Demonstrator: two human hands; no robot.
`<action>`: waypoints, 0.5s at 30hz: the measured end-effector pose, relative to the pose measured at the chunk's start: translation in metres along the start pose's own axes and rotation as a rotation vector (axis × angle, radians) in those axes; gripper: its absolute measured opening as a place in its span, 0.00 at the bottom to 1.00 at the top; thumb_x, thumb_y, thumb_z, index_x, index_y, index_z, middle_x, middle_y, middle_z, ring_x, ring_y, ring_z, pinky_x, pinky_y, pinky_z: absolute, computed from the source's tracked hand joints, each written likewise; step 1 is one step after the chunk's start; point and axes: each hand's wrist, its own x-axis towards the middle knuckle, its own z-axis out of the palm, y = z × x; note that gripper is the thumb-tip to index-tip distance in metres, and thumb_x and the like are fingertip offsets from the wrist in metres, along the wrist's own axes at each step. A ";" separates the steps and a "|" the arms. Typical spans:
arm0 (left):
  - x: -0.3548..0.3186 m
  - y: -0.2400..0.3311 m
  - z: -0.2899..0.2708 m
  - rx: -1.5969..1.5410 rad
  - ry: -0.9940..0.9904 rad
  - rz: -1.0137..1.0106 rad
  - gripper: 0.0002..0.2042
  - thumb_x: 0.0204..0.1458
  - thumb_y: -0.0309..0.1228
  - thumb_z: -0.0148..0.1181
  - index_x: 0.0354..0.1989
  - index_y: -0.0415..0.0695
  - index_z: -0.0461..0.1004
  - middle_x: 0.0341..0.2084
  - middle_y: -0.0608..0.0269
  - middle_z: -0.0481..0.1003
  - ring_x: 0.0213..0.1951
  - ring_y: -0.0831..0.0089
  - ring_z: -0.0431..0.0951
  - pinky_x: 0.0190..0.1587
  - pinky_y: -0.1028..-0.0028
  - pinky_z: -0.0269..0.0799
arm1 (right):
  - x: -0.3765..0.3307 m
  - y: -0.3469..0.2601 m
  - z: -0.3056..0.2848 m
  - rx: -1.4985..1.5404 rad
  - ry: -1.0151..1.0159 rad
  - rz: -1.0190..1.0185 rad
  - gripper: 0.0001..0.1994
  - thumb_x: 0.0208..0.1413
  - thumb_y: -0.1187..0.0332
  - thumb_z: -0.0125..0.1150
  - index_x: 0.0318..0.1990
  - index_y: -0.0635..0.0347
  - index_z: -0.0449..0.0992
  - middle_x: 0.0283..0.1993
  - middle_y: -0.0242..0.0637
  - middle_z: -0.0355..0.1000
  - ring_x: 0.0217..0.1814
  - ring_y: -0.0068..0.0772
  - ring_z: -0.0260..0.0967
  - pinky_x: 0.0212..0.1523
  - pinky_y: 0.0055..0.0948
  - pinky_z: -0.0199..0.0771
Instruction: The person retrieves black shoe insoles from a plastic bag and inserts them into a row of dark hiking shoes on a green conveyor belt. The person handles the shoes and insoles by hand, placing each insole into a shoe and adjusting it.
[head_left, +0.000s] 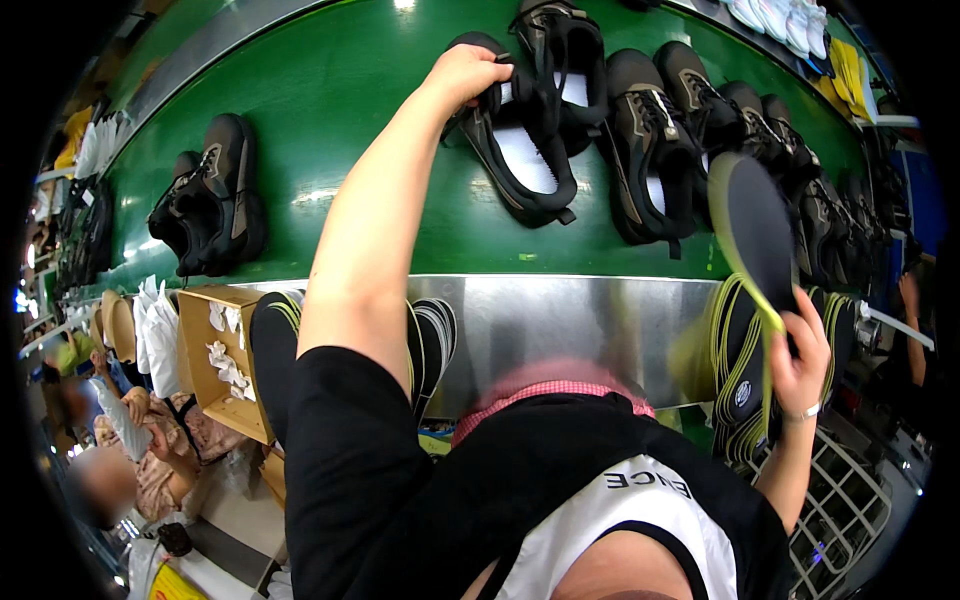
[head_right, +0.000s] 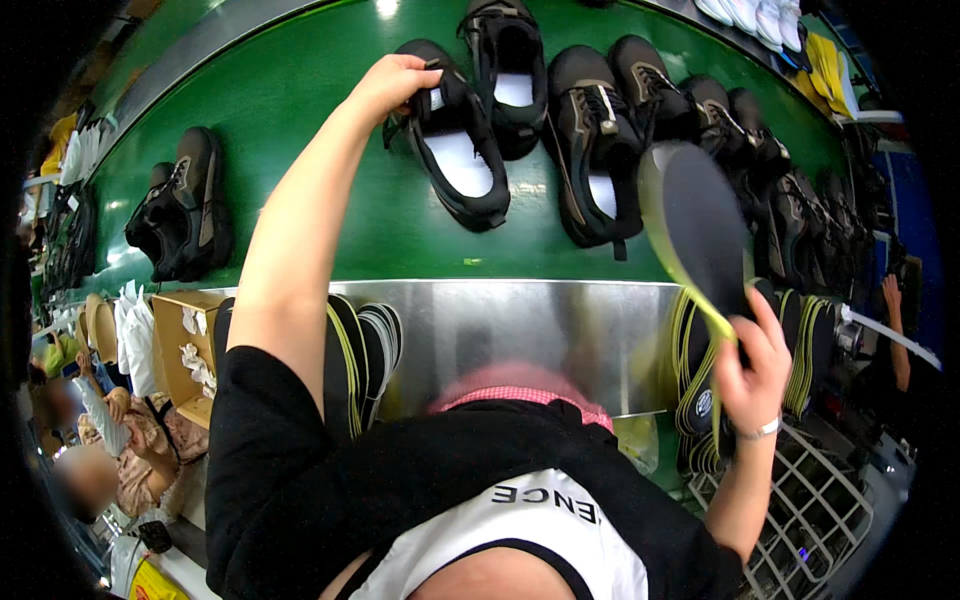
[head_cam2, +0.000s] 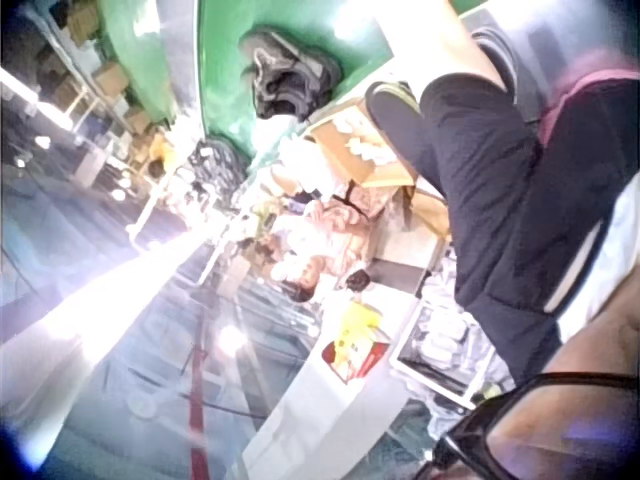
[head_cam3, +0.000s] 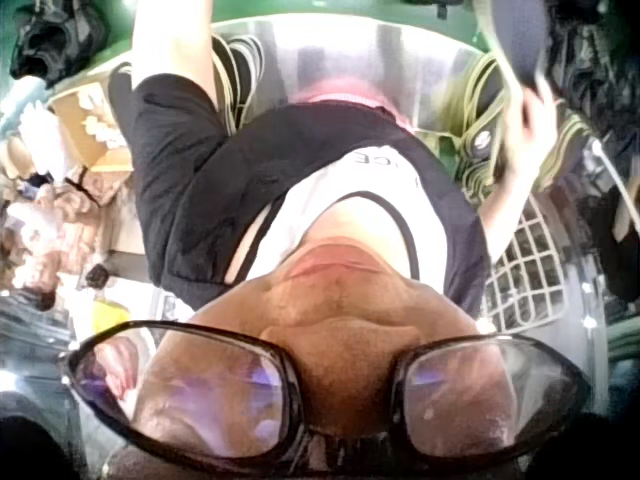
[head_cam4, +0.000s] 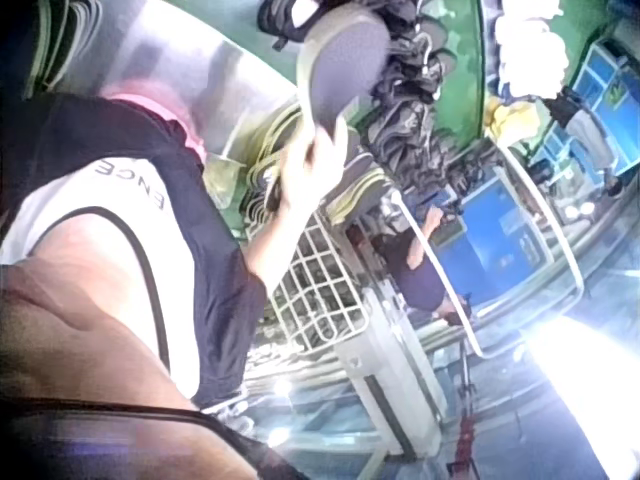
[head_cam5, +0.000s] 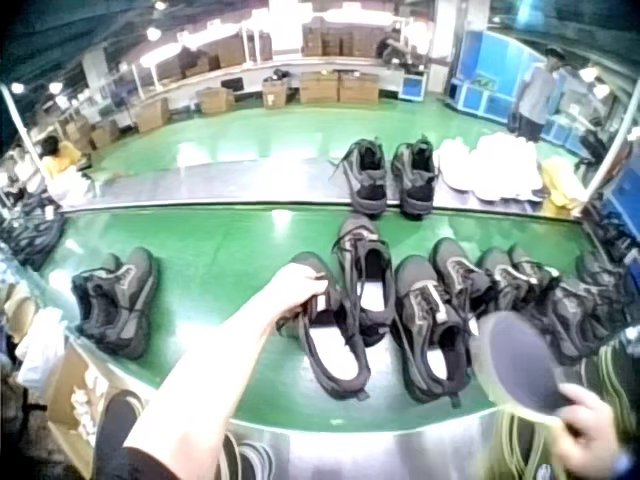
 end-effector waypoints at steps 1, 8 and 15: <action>-0.009 -0.004 0.002 0.027 0.011 -0.011 0.09 0.41 0.36 0.55 0.23 0.43 0.72 0.16 0.71 0.69 0.18 0.81 0.66 0.20 0.78 0.62 | 0.020 -0.022 0.007 -0.086 -0.063 -0.148 0.07 0.35 0.75 0.54 0.26 0.66 0.70 0.44 0.50 0.66 0.29 0.38 0.68 0.27 0.26 0.67; -0.057 -0.027 0.011 0.199 0.242 0.410 0.13 0.44 0.34 0.53 0.37 0.41 0.70 0.25 0.59 0.73 0.30 0.70 0.72 0.33 0.73 0.68 | 0.115 -0.084 0.052 -0.395 -0.312 -0.780 0.05 0.31 0.70 0.52 0.14 0.61 0.67 0.32 0.34 0.66 0.22 0.34 0.62 0.23 0.30 0.66; -0.065 -0.012 0.015 0.366 0.210 0.362 0.13 0.38 0.31 0.58 0.35 0.49 0.72 0.25 0.56 0.72 0.30 0.61 0.73 0.35 0.70 0.67 | 0.137 -0.098 0.061 -0.459 -0.452 -0.831 0.05 0.31 0.69 0.52 0.14 0.61 0.69 0.30 0.35 0.66 0.23 0.35 0.63 0.24 0.31 0.67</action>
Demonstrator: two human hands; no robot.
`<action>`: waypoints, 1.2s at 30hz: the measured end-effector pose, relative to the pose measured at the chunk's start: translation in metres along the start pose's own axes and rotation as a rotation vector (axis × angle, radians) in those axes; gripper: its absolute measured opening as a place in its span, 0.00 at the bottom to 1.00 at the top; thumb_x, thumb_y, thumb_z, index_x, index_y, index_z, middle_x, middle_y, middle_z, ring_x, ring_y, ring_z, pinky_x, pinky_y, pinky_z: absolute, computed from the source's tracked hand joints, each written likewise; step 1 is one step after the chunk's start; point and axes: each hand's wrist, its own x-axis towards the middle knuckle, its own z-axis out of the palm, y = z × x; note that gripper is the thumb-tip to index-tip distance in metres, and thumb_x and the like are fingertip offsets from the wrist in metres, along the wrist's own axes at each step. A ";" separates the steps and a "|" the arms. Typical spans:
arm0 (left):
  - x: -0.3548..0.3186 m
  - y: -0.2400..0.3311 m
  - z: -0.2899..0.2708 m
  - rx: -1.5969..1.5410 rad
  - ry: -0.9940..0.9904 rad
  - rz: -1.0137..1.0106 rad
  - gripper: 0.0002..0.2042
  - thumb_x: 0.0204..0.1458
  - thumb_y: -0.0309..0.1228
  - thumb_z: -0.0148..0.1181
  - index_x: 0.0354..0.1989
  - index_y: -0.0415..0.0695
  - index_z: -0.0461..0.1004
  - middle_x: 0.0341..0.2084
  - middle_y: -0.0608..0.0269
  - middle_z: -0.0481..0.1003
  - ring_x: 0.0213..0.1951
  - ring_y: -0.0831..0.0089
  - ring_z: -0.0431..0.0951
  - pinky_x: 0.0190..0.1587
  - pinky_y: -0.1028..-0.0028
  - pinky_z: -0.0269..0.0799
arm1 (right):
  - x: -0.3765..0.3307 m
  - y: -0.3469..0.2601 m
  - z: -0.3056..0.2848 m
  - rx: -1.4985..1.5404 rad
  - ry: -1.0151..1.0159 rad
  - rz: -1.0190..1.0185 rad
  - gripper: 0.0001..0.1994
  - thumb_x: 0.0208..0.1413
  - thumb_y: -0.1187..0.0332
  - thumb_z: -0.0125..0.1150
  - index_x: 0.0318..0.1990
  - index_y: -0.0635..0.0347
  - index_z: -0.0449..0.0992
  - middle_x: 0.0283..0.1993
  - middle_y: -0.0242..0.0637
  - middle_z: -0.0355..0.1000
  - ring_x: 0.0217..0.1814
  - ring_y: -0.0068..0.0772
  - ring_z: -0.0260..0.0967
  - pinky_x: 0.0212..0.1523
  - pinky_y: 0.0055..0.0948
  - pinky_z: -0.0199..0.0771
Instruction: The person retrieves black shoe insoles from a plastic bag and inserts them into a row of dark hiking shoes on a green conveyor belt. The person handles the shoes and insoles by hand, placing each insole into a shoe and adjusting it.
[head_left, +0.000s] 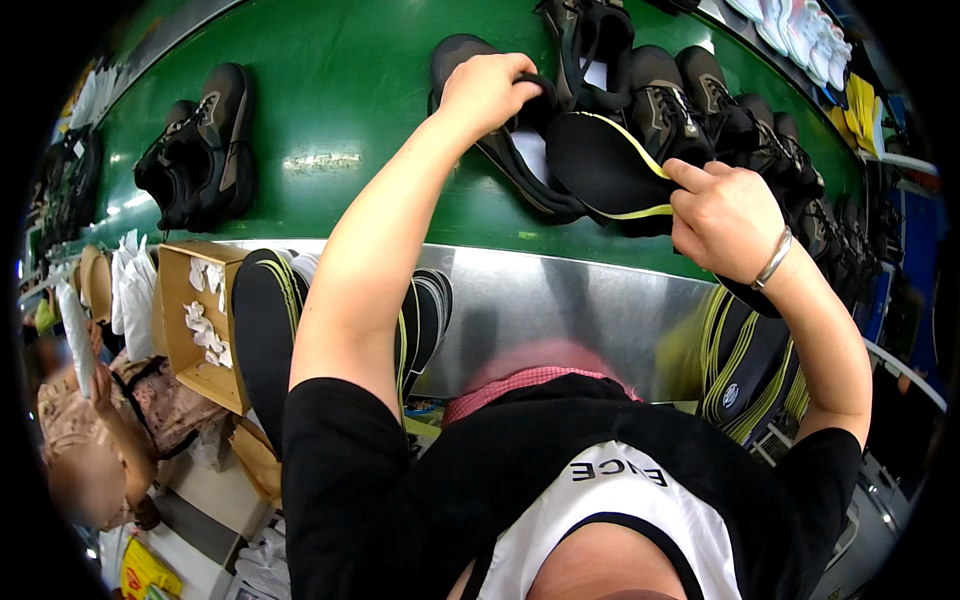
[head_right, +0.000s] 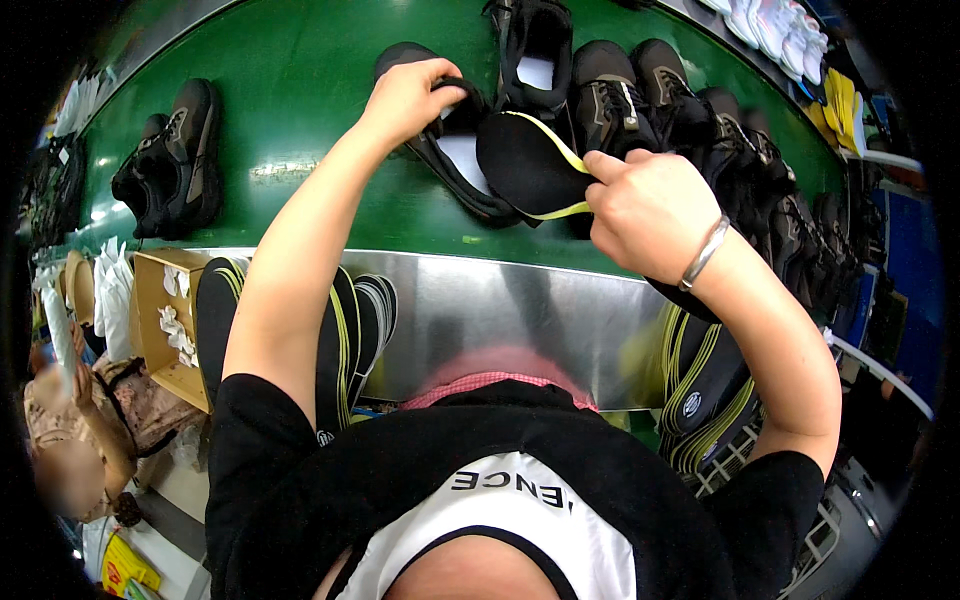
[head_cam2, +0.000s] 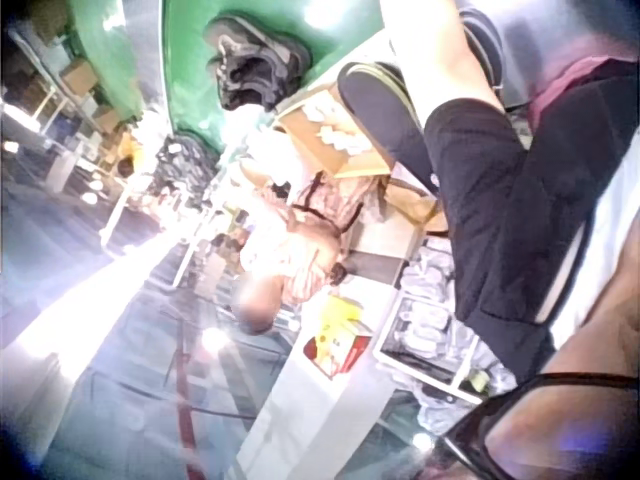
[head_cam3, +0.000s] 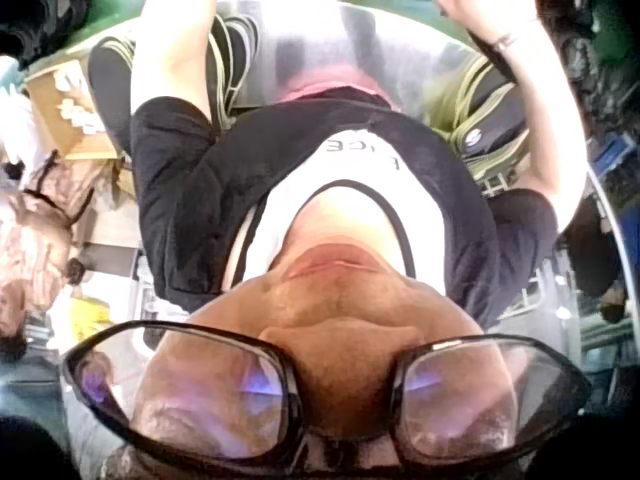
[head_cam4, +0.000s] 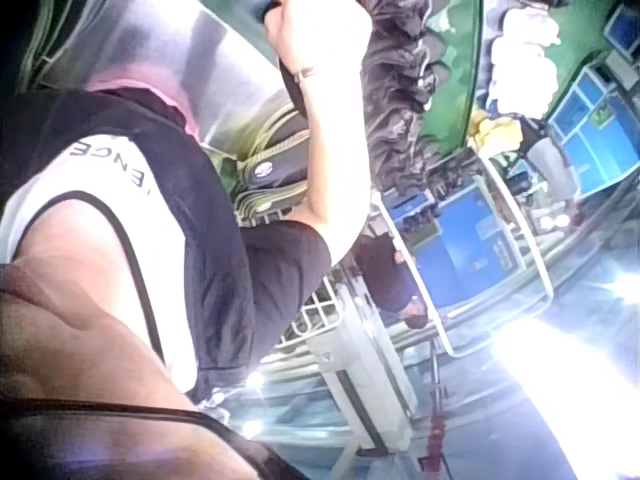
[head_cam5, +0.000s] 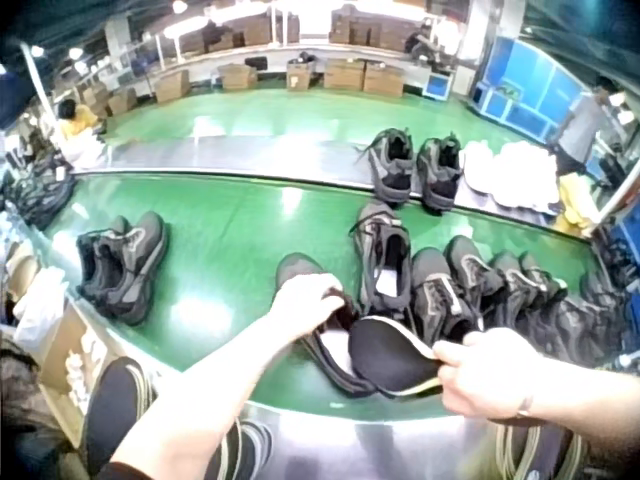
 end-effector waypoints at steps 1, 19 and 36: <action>0.006 -0.011 0.007 -0.087 0.051 -0.056 0.11 0.37 0.33 0.60 0.31 0.44 0.74 0.23 0.59 0.73 0.27 0.66 0.73 0.32 0.71 0.67 | 0.000 0.002 -0.001 0.008 -0.003 -0.005 0.05 0.31 0.69 0.52 0.14 0.61 0.69 0.30 0.35 0.66 0.23 0.35 0.63 0.24 0.31 0.67; 0.025 -0.054 0.014 -0.979 -0.252 -0.484 0.15 0.39 0.30 0.62 0.36 0.38 0.70 0.28 0.61 0.73 0.30 0.76 0.72 0.33 0.76 0.69 | 0.006 0.020 0.006 0.101 -0.017 -0.053 0.05 0.31 0.70 0.52 0.14 0.61 0.68 0.36 0.38 0.68 0.23 0.35 0.64 0.24 0.31 0.67; 0.012 0.059 -0.011 0.292 0.025 0.179 0.17 0.37 0.37 0.54 0.38 0.43 0.70 0.39 0.61 0.69 0.45 0.65 0.65 0.47 0.66 0.57 | -0.158 0.012 0.014 0.524 0.399 0.823 0.12 0.35 0.67 0.55 0.29 0.64 0.68 0.37 0.46 0.65 0.49 0.47 0.60 0.50 0.35 0.56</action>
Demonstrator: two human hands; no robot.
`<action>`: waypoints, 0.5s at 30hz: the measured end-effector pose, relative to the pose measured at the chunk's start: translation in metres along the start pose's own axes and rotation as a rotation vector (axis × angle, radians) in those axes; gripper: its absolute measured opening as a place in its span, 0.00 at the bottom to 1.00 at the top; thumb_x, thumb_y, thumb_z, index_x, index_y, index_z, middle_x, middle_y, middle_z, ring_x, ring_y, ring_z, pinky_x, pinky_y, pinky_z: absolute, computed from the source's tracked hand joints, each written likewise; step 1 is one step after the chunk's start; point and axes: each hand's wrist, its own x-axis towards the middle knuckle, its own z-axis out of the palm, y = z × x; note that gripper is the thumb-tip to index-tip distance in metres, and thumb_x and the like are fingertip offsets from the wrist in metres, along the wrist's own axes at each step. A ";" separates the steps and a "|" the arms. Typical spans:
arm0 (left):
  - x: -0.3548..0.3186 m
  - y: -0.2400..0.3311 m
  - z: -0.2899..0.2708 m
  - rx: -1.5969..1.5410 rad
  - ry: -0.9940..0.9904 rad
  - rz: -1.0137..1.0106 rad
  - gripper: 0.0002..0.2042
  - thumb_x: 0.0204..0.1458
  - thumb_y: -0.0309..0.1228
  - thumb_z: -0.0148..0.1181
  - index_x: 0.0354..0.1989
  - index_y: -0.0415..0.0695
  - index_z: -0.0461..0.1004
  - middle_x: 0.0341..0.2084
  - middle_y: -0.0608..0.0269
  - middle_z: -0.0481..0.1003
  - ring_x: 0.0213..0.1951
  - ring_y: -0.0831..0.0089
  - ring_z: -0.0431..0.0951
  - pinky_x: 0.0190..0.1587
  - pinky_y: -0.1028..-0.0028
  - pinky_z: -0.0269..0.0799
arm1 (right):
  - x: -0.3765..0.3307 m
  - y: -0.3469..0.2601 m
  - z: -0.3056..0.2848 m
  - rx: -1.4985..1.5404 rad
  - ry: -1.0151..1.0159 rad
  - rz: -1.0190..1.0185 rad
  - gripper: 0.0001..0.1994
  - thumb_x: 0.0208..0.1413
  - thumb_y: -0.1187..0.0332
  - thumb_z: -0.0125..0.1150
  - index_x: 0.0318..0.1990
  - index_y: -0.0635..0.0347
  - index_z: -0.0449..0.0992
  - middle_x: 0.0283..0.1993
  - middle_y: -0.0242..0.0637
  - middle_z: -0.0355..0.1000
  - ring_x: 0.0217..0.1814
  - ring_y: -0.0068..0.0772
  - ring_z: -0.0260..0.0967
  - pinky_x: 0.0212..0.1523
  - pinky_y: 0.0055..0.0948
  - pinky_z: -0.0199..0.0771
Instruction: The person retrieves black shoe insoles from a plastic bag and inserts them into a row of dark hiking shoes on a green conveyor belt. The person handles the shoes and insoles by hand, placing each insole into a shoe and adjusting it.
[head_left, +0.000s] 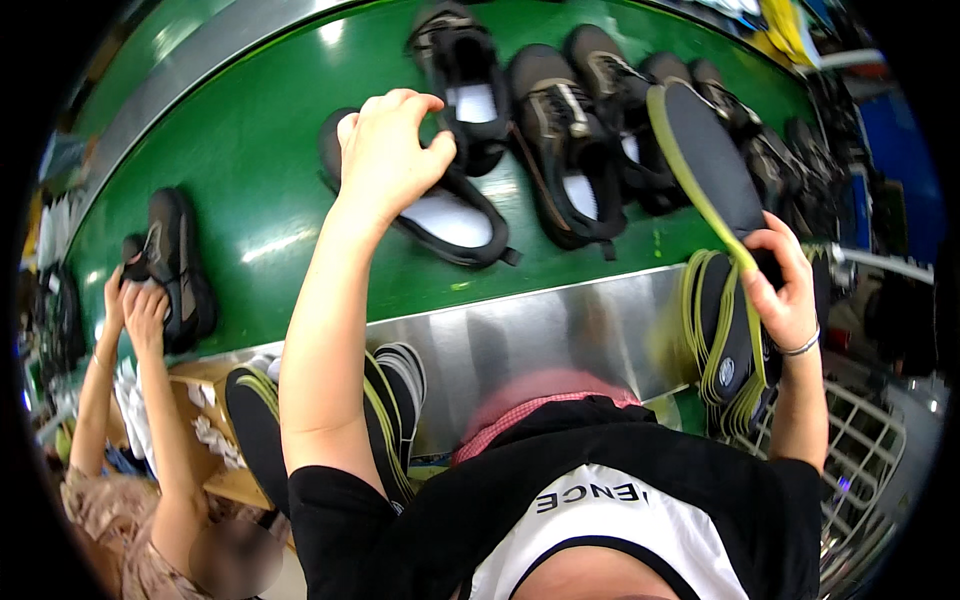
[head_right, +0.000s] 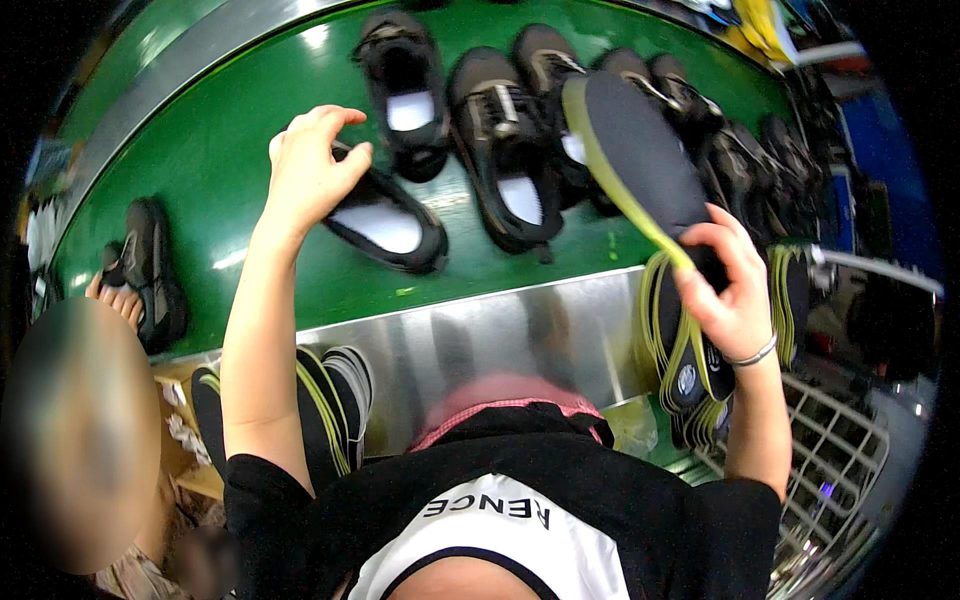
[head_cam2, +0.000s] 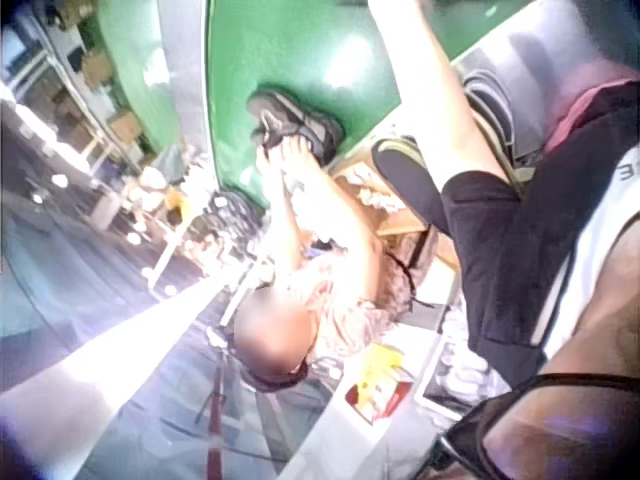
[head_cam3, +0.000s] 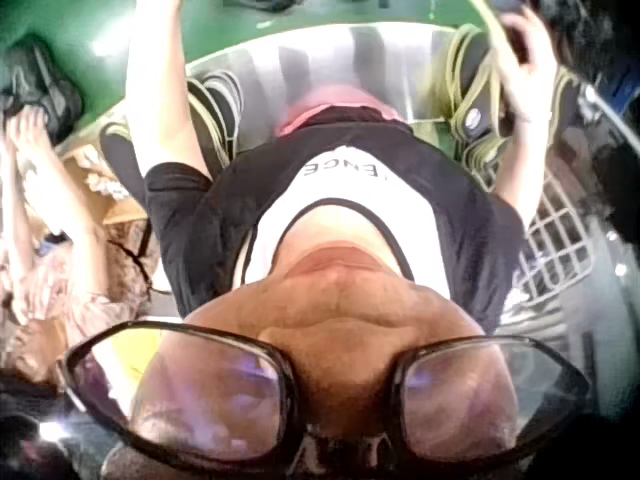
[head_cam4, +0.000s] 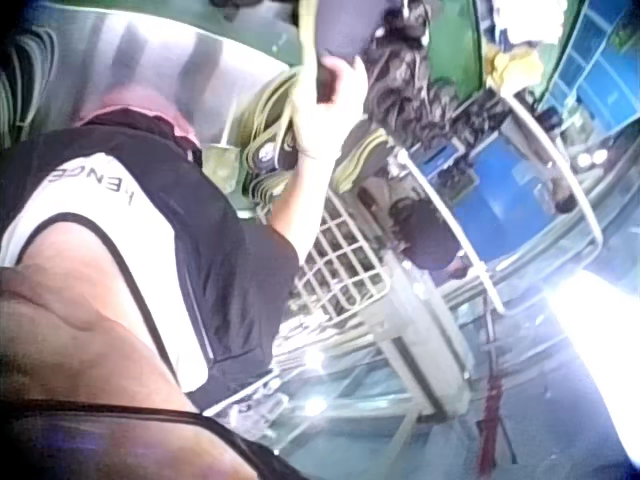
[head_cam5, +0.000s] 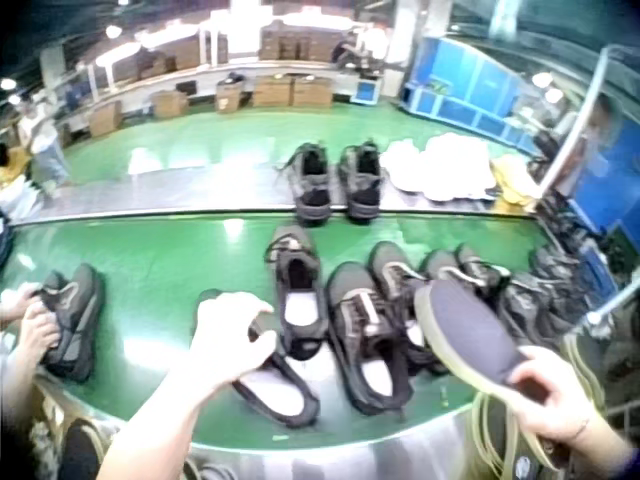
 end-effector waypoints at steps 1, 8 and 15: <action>0.003 0.016 0.002 0.061 0.016 0.054 0.19 0.37 0.38 0.55 0.39 0.43 0.70 0.39 0.62 0.69 0.45 0.67 0.65 0.47 0.66 0.56 | -0.026 0.016 -0.003 0.040 0.102 0.157 0.12 0.36 0.68 0.55 0.30 0.65 0.67 0.36 0.45 0.65 0.50 0.46 0.58 0.52 0.36 0.53; 0.021 0.044 0.043 0.174 -0.318 0.035 0.15 0.37 0.37 0.58 0.28 0.38 0.68 0.30 0.49 0.70 0.41 0.54 0.67 0.40 0.61 0.66 | -0.149 0.069 0.015 -0.419 -0.199 0.724 0.22 0.35 0.52 0.58 0.37 0.57 0.68 0.51 0.55 0.57 0.51 0.50 0.58 0.48 0.36 0.59; -0.065 0.091 0.052 0.239 -0.044 0.094 0.20 0.36 0.42 0.59 0.36 0.43 0.67 0.34 0.53 0.67 0.43 0.60 0.64 0.42 0.62 0.59 | -0.072 0.067 0.027 -0.183 -0.039 0.111 0.19 0.39 0.58 0.55 0.37 0.61 0.70 0.42 0.47 0.65 0.43 0.44 0.64 0.43 0.37 0.63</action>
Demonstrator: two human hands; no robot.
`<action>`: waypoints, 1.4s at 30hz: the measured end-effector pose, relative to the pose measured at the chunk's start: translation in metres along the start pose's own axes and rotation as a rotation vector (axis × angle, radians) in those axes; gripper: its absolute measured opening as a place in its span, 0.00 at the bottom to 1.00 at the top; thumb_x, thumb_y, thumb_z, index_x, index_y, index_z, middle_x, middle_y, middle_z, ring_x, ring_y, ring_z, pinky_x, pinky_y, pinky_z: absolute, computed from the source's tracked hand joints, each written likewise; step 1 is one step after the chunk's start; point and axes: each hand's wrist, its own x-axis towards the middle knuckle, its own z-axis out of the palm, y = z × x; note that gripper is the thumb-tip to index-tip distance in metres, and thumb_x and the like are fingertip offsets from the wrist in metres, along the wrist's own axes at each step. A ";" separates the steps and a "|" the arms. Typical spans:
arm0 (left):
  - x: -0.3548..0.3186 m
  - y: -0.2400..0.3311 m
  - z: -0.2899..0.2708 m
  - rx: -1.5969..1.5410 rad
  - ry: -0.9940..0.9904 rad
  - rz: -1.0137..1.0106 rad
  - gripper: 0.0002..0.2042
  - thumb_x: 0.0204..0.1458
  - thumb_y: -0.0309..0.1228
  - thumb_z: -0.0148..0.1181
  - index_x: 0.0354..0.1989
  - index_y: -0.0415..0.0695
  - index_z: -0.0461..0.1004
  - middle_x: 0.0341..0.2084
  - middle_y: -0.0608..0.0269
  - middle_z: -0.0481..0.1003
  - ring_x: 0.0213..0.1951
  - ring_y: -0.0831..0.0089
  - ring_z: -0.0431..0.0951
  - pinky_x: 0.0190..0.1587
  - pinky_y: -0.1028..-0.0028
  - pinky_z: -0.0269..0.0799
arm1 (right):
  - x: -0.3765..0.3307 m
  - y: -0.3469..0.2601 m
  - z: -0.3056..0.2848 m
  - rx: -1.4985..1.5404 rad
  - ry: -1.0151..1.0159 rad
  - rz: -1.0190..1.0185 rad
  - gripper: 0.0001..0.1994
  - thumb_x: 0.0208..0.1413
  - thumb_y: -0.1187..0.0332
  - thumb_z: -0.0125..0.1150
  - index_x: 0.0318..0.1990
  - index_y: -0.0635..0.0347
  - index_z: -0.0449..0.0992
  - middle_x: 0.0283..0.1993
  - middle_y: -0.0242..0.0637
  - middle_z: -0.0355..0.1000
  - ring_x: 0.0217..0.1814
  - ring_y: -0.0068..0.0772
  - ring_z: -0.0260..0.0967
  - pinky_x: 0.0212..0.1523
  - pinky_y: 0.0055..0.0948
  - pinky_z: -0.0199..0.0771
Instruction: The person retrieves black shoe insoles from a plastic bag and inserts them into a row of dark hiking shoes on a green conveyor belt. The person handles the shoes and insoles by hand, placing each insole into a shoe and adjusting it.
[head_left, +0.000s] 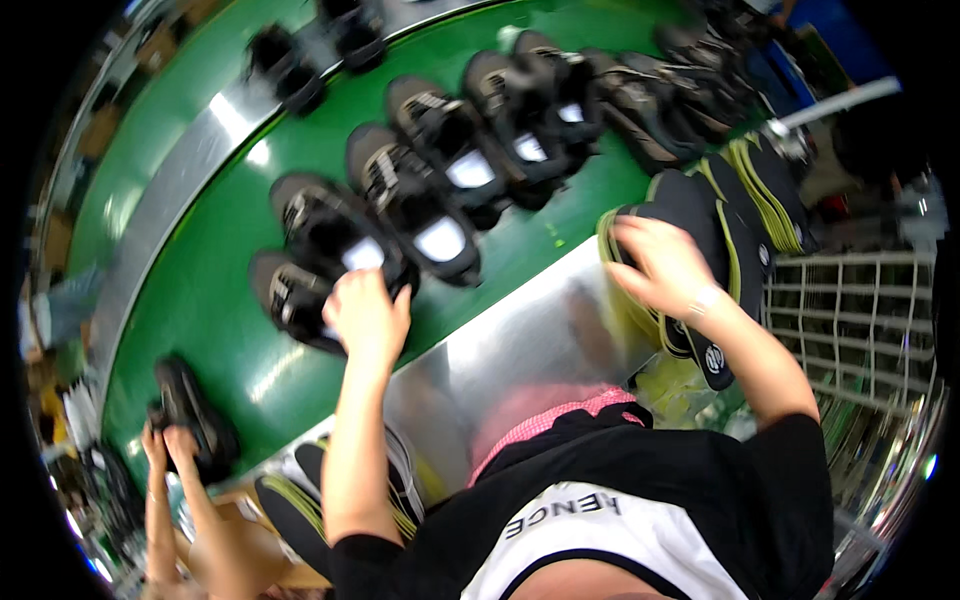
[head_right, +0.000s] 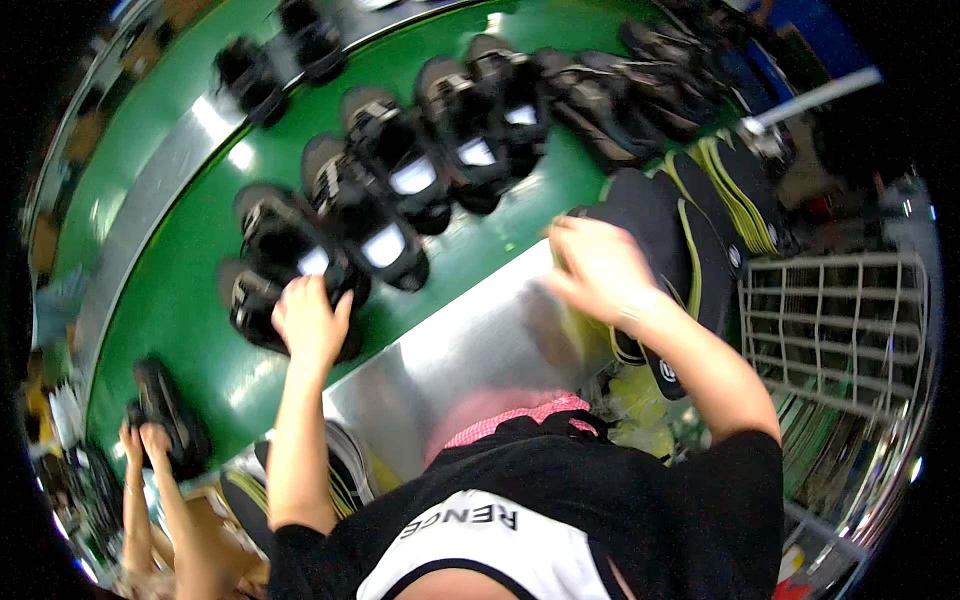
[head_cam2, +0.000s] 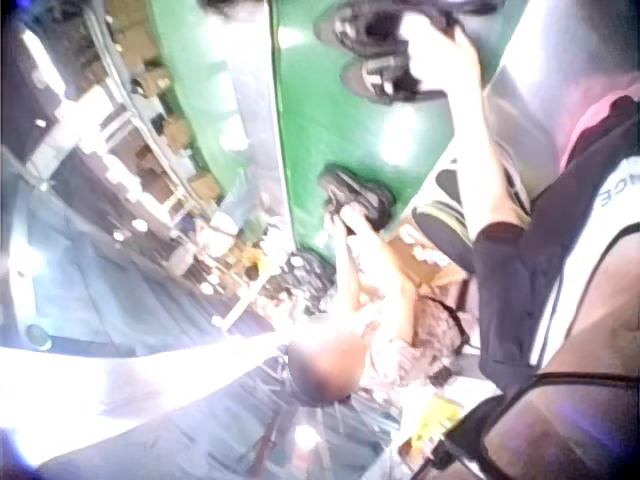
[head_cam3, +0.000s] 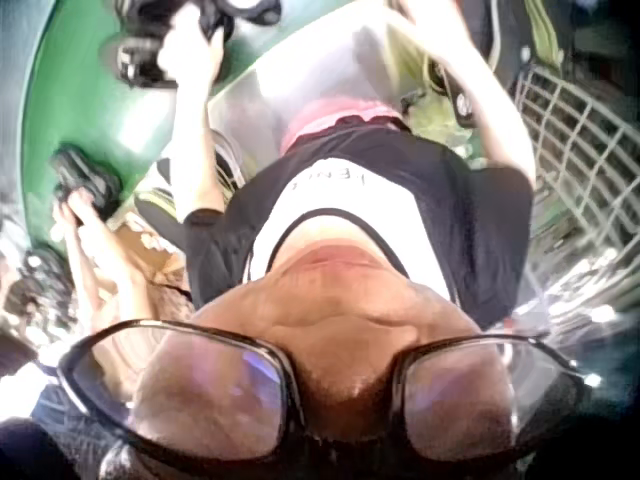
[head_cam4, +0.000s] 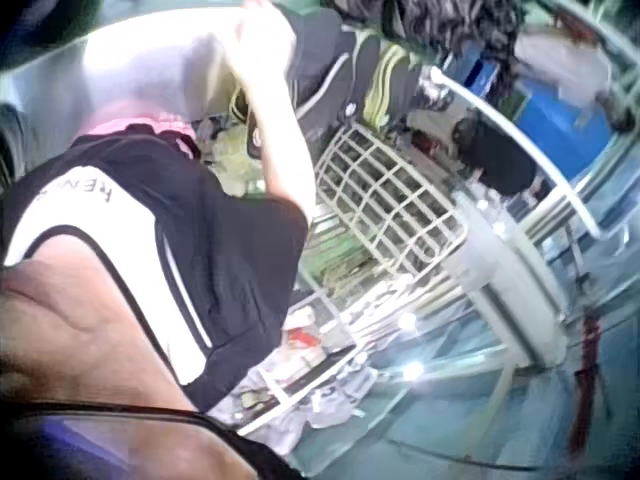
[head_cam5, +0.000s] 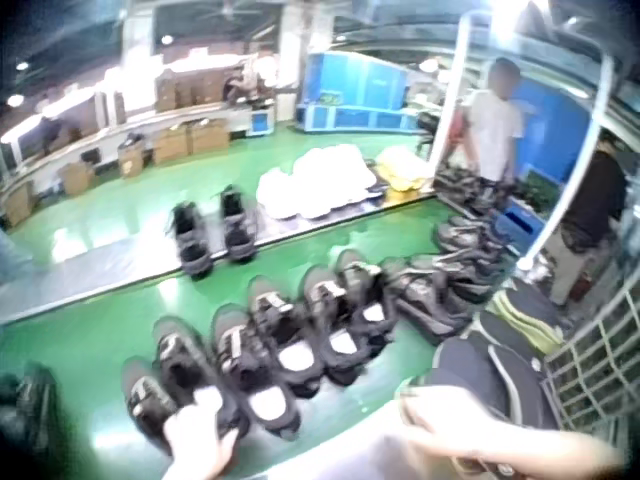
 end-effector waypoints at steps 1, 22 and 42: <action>-0.008 0.005 -0.007 0.115 0.032 -0.080 0.21 0.35 0.41 0.60 0.38 0.43 0.67 0.37 0.53 0.65 0.43 0.59 0.64 0.42 0.62 0.59 | 0.033 -0.033 -0.007 0.071 -0.088 0.032 0.20 0.38 0.64 0.55 0.40 0.66 0.68 0.44 0.48 0.65 0.45 0.45 0.63 0.46 0.36 0.63; 0.053 0.108 0.030 -0.555 -0.139 -0.143 0.14 0.36 0.32 0.61 0.30 0.38 0.69 0.48 0.43 0.59 0.44 0.49 0.65 0.45 0.66 0.62 | 0.202 0.071 0.051 -0.176 -0.052 0.077 0.14 0.42 0.68 0.46 0.41 0.50 0.63 0.29 0.45 0.70 0.31 0.44 0.70 0.30 0.39 0.70; -0.306 0.141 -0.018 -0.479 0.575 -0.615 0.07 0.39 0.28 0.53 0.28 0.42 0.69 0.28 0.62 0.69 0.30 0.65 0.71 0.31 0.70 0.67 | 0.191 0.081 0.028 -0.308 0.006 -0.688 0.19 0.49 0.63 0.52 0.45 0.68 0.65 0.45 0.49 0.64 0.46 0.46 0.61 0.48 0.34 0.60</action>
